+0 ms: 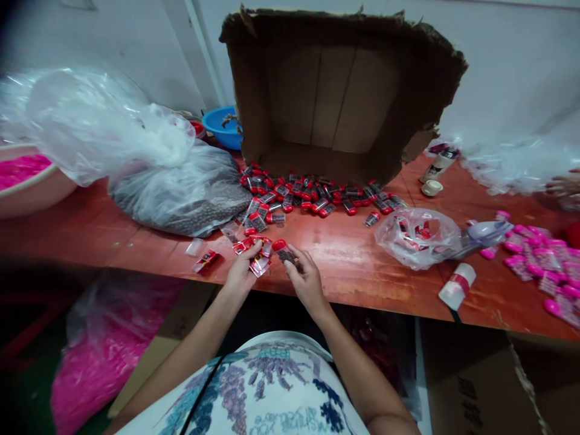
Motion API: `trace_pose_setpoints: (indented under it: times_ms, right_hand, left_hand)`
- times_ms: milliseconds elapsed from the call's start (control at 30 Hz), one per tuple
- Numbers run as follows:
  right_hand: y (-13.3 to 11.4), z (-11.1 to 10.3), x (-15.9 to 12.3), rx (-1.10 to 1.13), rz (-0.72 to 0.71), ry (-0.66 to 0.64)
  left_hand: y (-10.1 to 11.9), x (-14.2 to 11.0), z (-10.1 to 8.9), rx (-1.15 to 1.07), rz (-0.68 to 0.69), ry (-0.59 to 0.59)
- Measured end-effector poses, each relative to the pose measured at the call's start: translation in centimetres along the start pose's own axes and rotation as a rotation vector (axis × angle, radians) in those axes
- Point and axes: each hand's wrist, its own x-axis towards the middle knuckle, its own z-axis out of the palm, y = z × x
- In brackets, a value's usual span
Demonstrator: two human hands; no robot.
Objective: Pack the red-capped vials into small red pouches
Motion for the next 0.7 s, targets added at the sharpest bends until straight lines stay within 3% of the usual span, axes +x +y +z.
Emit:
trace_pose_setpoints:
  times_ms: [200, 433, 700]
  right_hand:
    - [0.1, 0.2, 0.2, 0.004, 0.004, -0.032]
    - [0.0, -0.3, 0.3, 0.263, 0.225, -0.148]
    - [-0.4, -0.8, 0.2, 0.146, 0.151, -0.148]
  left_hand:
    - [-0.2, -0.5, 0.0, 0.038, 0.039, -0.04]
    - [-0.6, -0.9, -0.1, 0.073, 0.154, -0.162]
    - [-0.7, -1.4, -0.1, 0.146, 0.26, -0.236]
